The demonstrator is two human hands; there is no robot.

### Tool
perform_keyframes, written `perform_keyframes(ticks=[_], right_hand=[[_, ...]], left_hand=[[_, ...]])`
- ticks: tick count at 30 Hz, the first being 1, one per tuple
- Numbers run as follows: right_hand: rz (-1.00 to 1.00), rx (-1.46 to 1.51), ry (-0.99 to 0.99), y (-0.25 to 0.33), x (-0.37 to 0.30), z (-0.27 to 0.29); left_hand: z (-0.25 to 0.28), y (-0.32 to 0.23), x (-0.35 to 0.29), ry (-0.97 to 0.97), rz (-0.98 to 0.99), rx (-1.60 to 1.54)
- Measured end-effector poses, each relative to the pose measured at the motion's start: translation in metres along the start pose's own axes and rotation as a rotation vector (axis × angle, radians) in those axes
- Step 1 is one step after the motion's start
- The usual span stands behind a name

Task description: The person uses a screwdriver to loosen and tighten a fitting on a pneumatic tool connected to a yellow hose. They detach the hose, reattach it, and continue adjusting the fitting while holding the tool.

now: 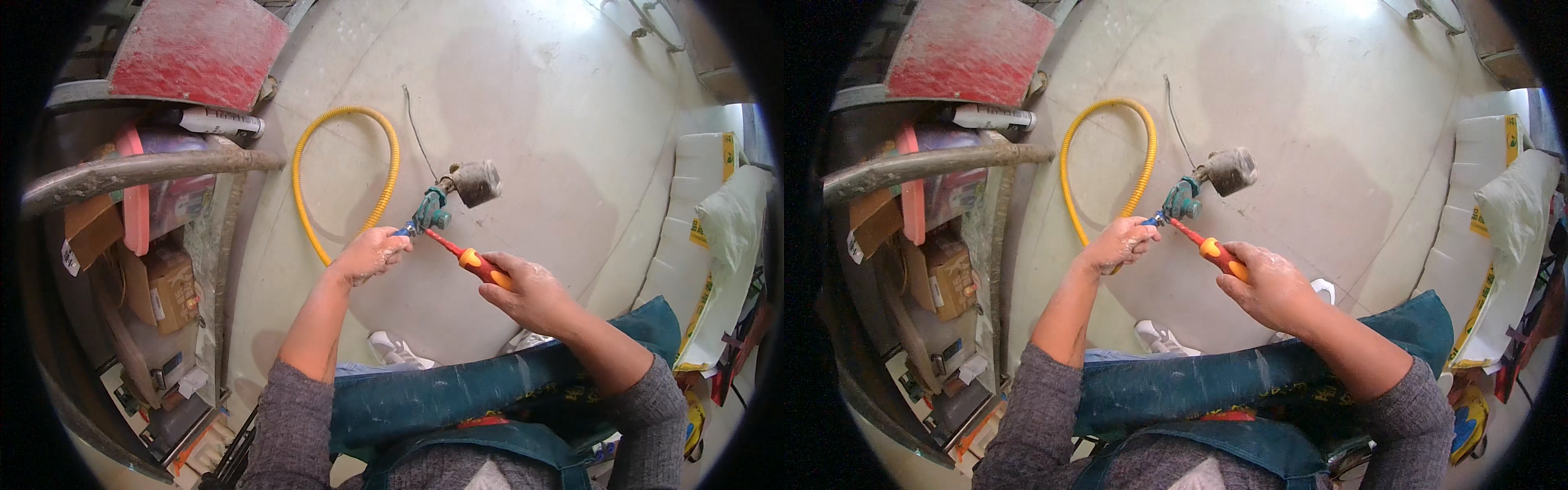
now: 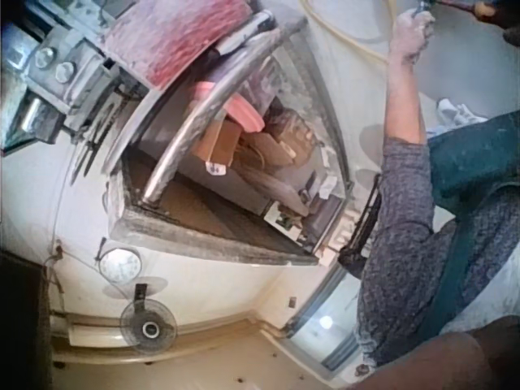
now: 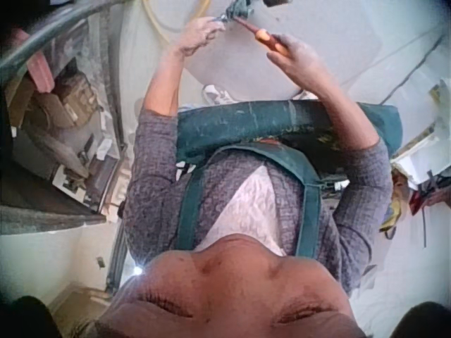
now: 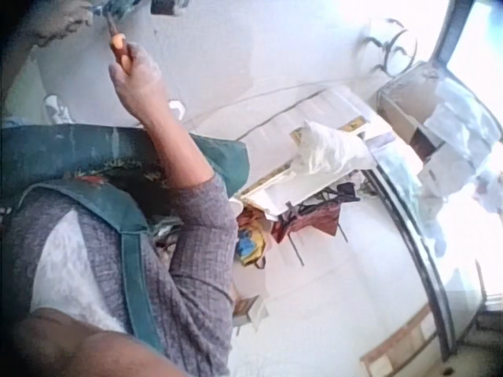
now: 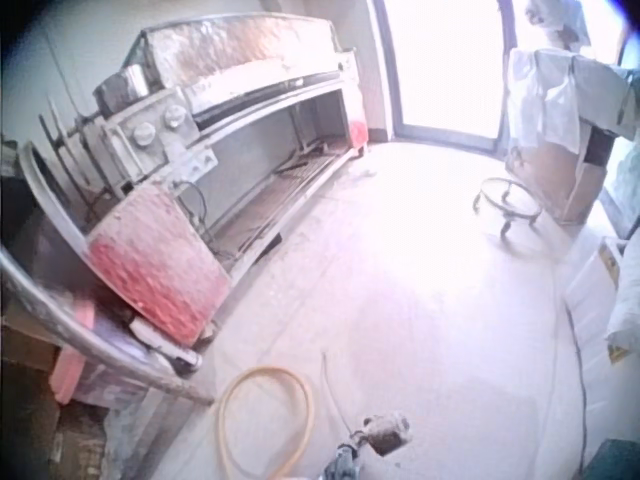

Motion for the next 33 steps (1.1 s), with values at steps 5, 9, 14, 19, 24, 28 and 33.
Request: perform_keyframes(ticks=[5,9,14,19,24,28,33], right_hand=[[0.082,-0.082,-0.064,0.012,-0.004,0.004],[0.068,-0.027,-0.059,0.014,-0.005,0.004],[0.039,0.031,-0.045,0.015,-0.003,0.003],[0.13,0.03,-0.031,0.02,0.005,-0.005],[0.113,-0.029,-0.012,0.015,0.012,-0.014],[0.132,-0.057,-0.03,0.016,0.014,-0.017],[0.151,-0.039,-0.029,0.016,0.017,-0.021]], left_hand=[[-0.006,0.007,-0.003,0.083,-0.015,-0.352],[-0.019,-0.001,0.003,0.295,-0.089,-0.717],[-0.026,-0.004,0.004,0.454,-0.179,-0.967],[-0.03,0.021,0.008,0.244,-0.057,-0.727],[-0.025,0.027,0.007,0.103,-0.054,-0.695],[-0.018,0.029,0.006,0.09,-0.075,-0.7],[-0.015,0.04,0.008,0.031,-0.052,-0.539]])
Point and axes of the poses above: each hand's wrist, its own x-axis towards the middle knuckle, its own z-axis out of the back of the hand, y = z × x, the point moved 9 cm from there along x, towards the middle knuckle, and after that the axes turned 15 degrees about x, right-handed, at the moved point
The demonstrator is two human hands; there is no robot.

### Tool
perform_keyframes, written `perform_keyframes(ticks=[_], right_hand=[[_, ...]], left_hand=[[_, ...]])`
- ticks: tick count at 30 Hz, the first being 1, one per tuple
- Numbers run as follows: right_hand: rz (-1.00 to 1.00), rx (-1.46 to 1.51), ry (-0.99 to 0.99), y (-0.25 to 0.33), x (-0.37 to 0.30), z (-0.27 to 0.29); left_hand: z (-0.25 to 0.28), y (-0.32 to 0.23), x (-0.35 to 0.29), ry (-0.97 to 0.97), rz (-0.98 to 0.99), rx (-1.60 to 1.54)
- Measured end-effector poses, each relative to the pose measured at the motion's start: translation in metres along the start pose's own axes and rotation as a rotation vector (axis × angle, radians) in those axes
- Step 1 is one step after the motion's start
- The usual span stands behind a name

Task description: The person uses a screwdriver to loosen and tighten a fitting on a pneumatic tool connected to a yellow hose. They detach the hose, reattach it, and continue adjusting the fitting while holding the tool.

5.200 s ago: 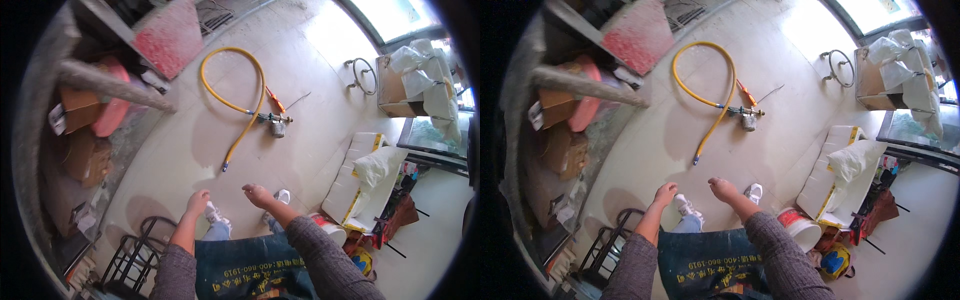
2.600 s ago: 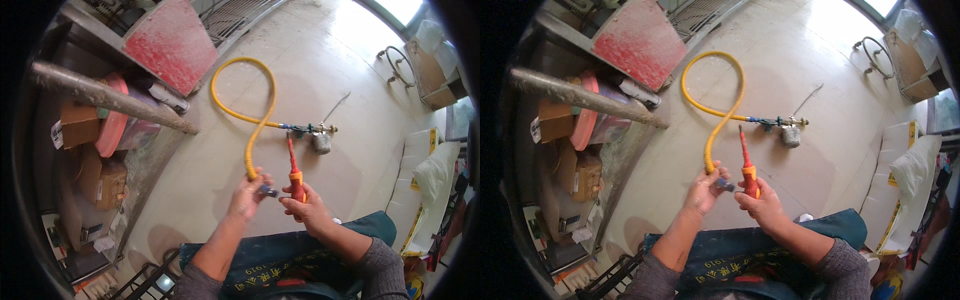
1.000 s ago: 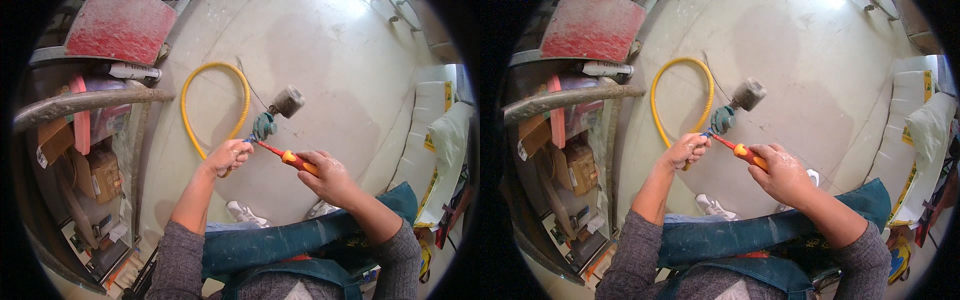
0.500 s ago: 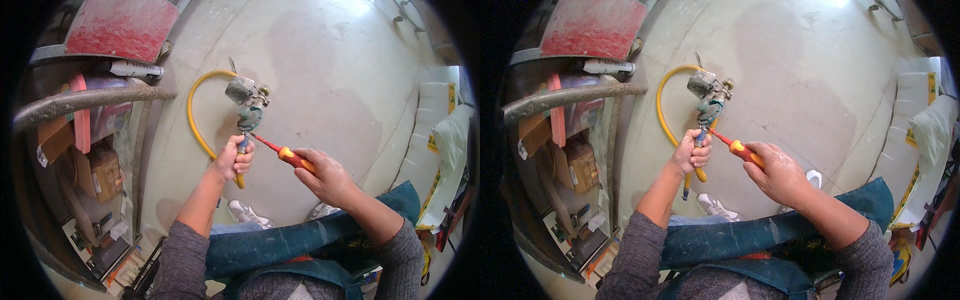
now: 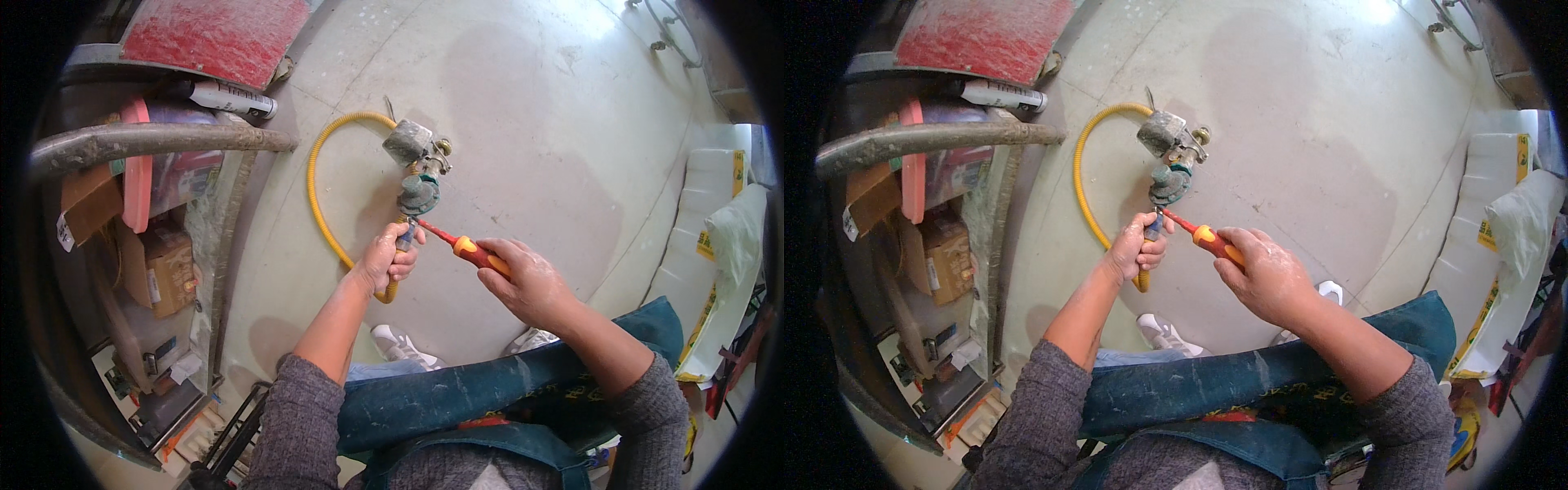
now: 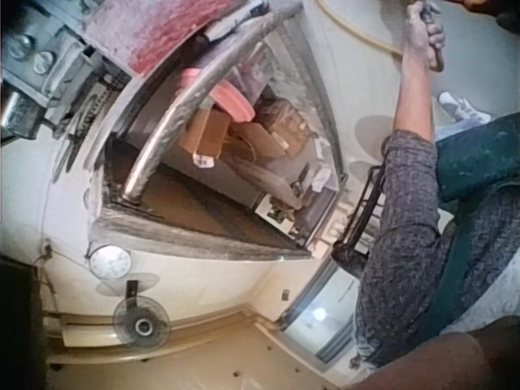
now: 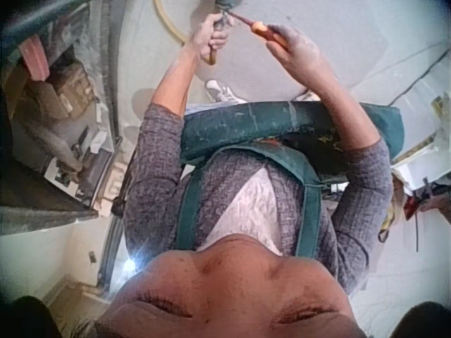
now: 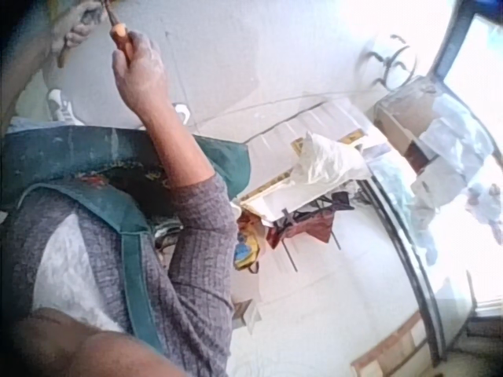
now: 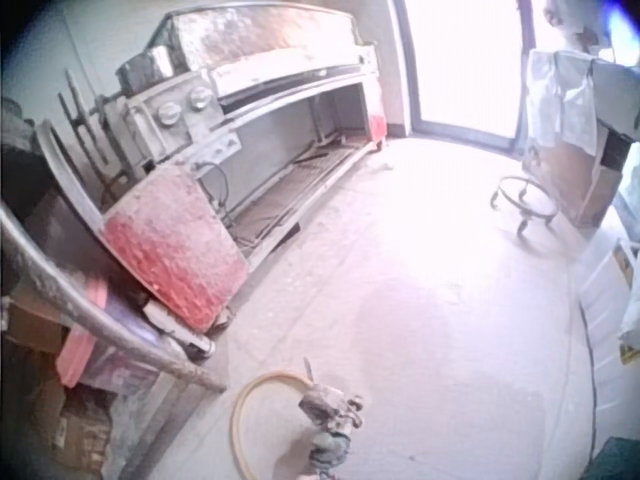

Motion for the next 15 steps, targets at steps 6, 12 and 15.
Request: perform_keyframes(ticks=[6,12,15], right_hand=[[-0.014,-0.022,0.014,-0.005,0.007,-0.007],[-0.063,0.011,0.048,-0.008,0.019,-0.015],[-0.044,-0.005,0.069,-0.005,0.028,-0.022]], left_hand=[[0.032,-0.001,-0.001,-0.226,-0.075,0.336],[0.041,0.0,-0.002,-0.237,-0.074,0.371],[0.04,0.0,-0.001,-0.228,-0.087,0.388]])
Point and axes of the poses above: each hand's wrist, its own x-axis towards the middle knuckle, its own z-axis out of the back of the hand, y = z × x, the point moved 9 cm from there along x, towards the middle knuckle, and after that the axes turned 15 degrees about x, right-handed, at the moved point
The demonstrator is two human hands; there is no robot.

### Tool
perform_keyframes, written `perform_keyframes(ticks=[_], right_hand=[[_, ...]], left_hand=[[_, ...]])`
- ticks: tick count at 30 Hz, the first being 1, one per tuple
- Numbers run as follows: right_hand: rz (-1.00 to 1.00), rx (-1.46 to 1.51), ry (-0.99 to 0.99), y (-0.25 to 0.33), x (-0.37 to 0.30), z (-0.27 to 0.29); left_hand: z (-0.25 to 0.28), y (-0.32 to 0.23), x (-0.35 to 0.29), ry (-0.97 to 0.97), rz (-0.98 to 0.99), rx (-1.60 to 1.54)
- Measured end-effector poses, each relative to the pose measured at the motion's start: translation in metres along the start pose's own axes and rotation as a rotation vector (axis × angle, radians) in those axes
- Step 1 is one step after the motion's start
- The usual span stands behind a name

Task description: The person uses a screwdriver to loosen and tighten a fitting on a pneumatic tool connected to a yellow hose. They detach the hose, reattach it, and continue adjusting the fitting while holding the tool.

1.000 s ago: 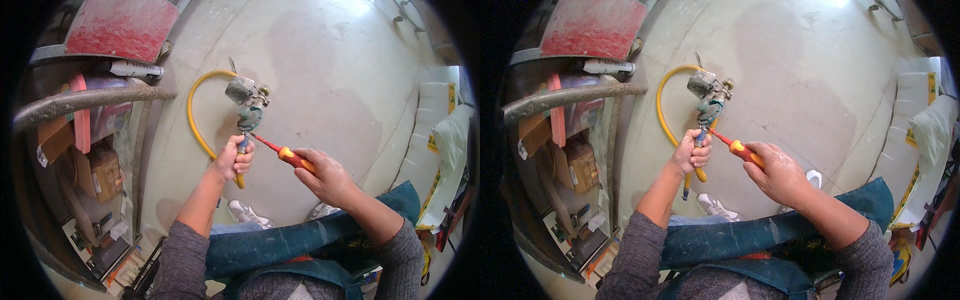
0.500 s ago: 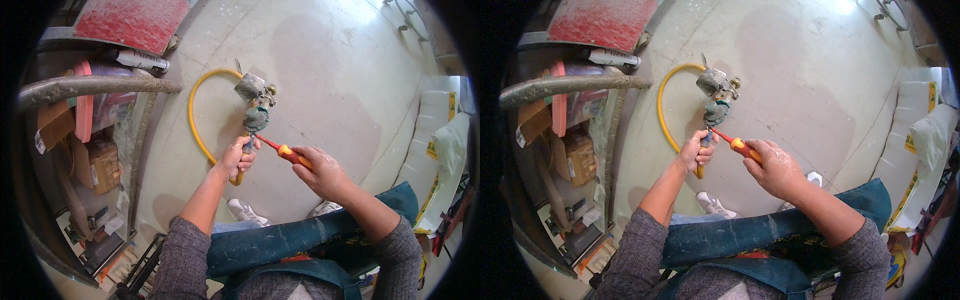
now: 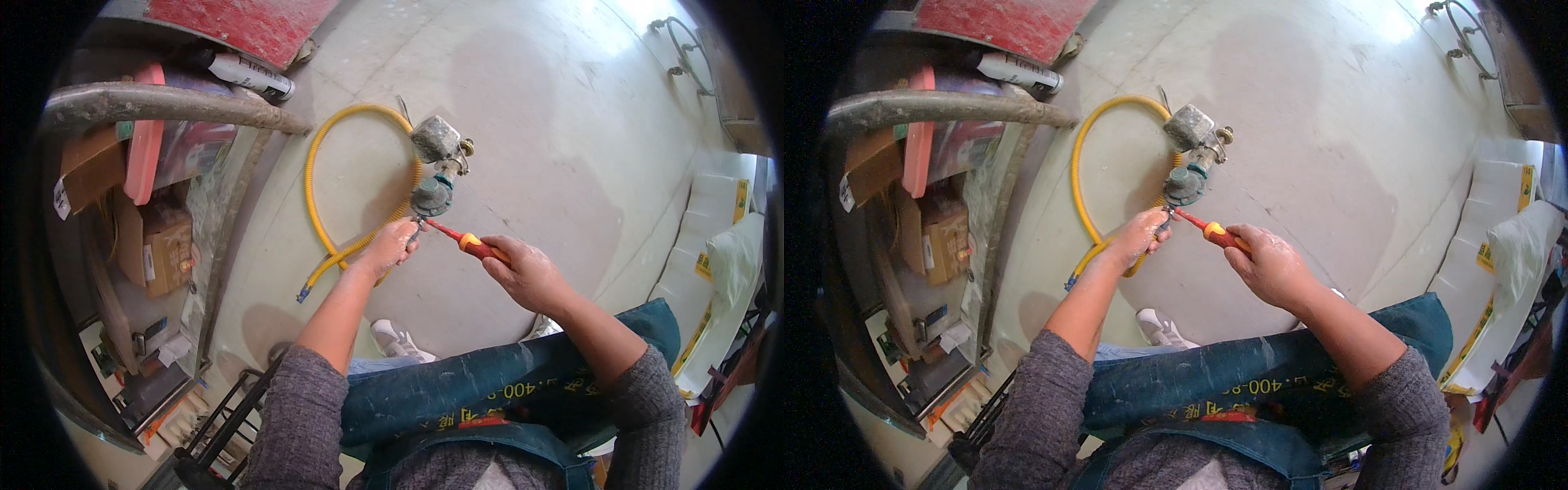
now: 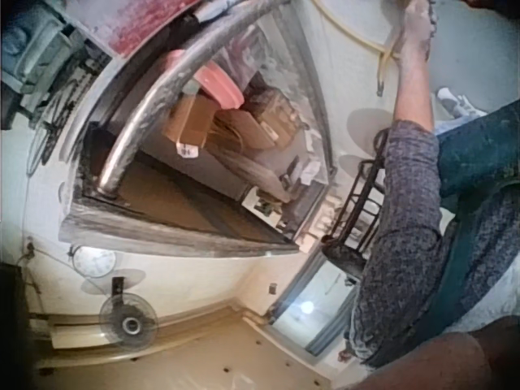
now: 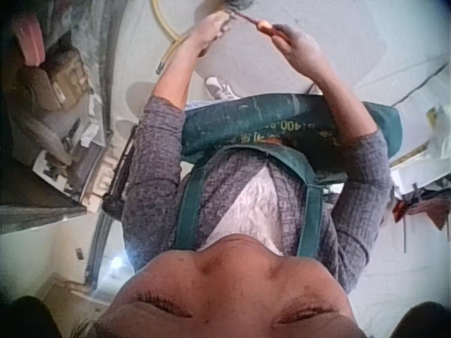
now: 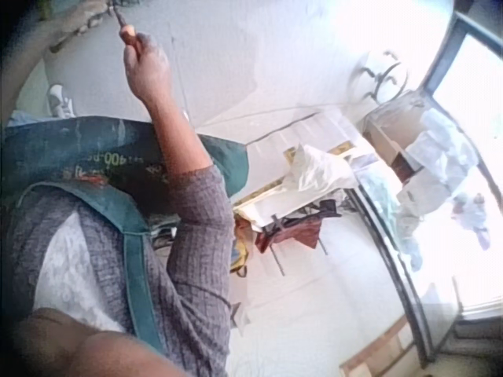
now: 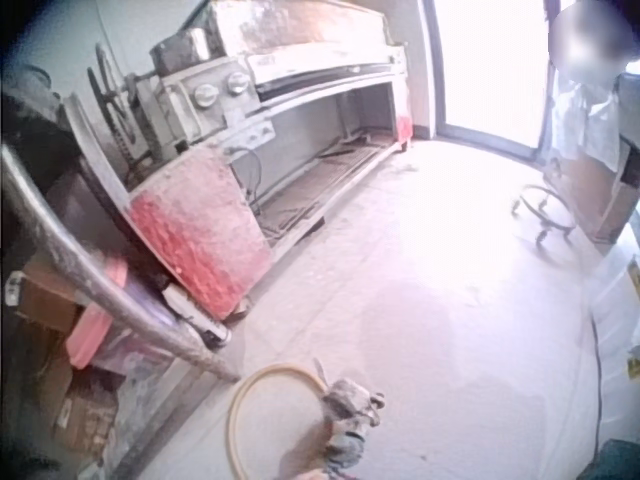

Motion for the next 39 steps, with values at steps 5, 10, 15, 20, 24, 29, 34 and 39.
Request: perform_keyframes(ticks=[5,10,15,20,24,29,34,39], right_hand=[[-0.022,-0.026,0.004,-0.0008,0.0055,-0.0066],[-0.033,0.004,-0.018,0.0003,0.0069,-0.0057],[-0.067,0.021,-0.043,0.0003,0.0084,-0.0011],[-0.093,0.032,-0.013,-0.0001,0.0099,0.0005],[-0.102,0.026,-0.007,-0.001,0.0109,-0.0015],[-0.111,0.013,-0.013,-0.003,0.0106,-0.0013],[-0.07,-0.016,-0.022,0.001,0.0093,-0.002],[-0.048,-0.022,-0.046,0.0018,0.009,-0.0032]], left_hand=[[0.0045,0.0035,0.002,0.003,0.029,-0.021],[0.0042,0.0068,0.0034,0.025,0.053,-0.034],[0.0074,0.0066,0.003,0.01,0.051,-0.022],[0.0049,0.0067,0.0038,0.026,0.06,-0.028],[0.0058,0.0066,0.0031,-0.002,0.056,-0.044],[0.0072,0.007,0.0028,-0.014,0.087,-0.006],[0.0039,0.0022,0.0013,0.011,0.046,-0.032],[0.0044,0.004,0.0019,0.014,0.046,-0.036]])
Point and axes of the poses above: each hand's wrist, its own x-axis towards the middle knuckle, its own z-axis out of the back of the hand, y = z × x, the point moved 9 cm from there along x, towards the middle knuckle, and after that the axes turned 15 degrees about x, right-handed, at the moved point
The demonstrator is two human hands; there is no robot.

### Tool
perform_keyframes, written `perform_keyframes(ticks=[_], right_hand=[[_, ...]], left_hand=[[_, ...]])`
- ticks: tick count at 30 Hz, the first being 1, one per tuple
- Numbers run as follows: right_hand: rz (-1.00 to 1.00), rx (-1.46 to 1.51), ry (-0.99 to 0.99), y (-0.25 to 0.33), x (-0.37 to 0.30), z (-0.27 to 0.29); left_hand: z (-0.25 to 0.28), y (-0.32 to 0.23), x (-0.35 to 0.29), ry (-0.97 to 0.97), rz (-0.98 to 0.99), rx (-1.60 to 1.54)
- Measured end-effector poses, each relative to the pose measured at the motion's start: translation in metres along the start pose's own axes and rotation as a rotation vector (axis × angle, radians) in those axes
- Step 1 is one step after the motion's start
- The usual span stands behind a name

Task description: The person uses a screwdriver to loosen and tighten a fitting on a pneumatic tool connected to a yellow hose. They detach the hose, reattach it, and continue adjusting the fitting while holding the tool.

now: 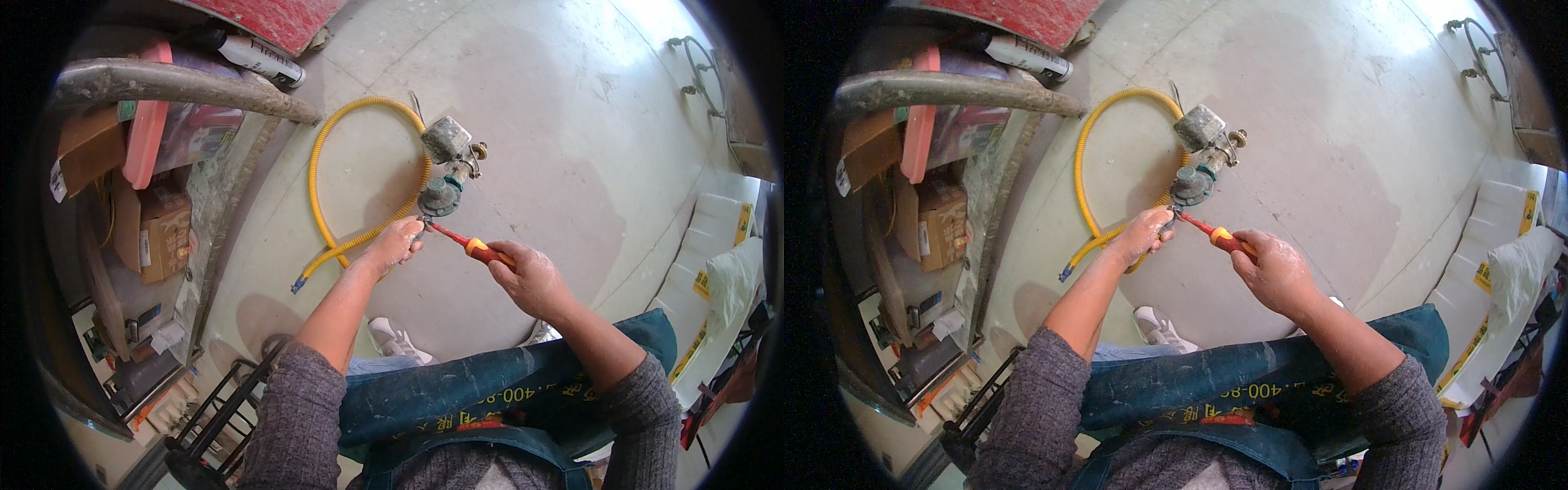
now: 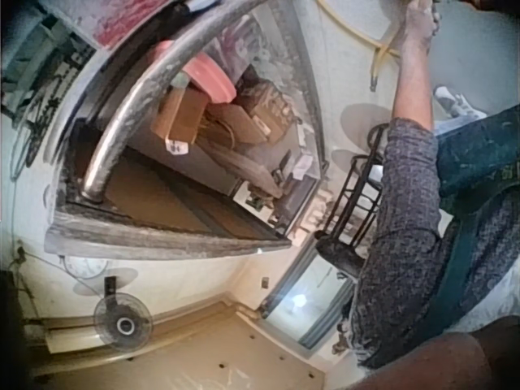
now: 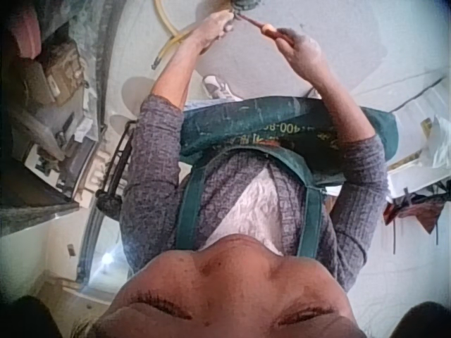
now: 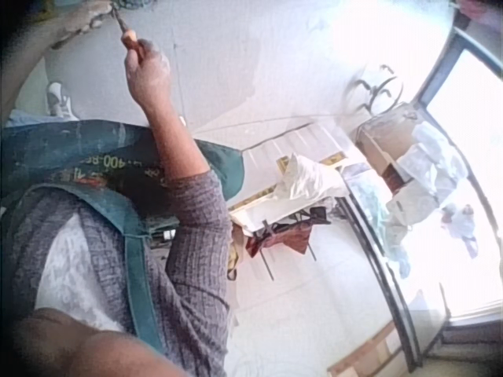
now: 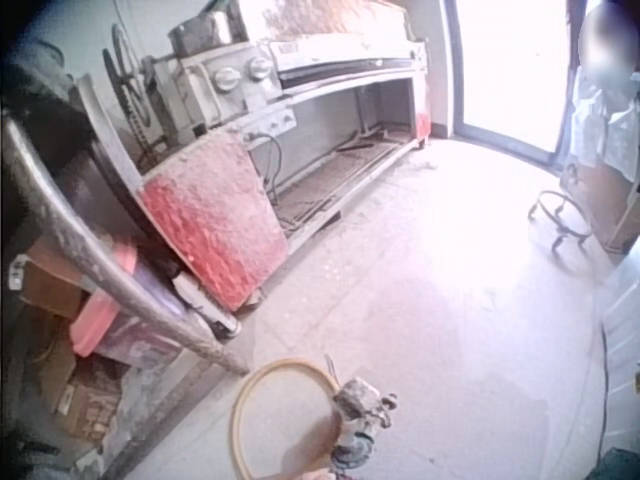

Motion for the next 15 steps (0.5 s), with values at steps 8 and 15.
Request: perform_keyframes(ticks=[8,15], right_hand=[[-0.013,-0.005,0.007,-0.0011,-0.0002,-0.0018],[-0.018,0.0,-0.009,0.0008,-0.003,-0.0018]], left_hand=[[0.0022,0.0033,-0.0018,-0.023,0.019,0.042],[0.0005,0.0054,-0.0006,-0.01,0.019,0.035]])
Point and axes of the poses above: each hand's wrist, its own x-axis towards the middle knuckle, its own z-axis out of the back of the hand, y = z × x, the point moved 9 cm from there along x, towards the middle knuckle, and after that the axes turned 15 degrees about x, right-handed, at the moved point
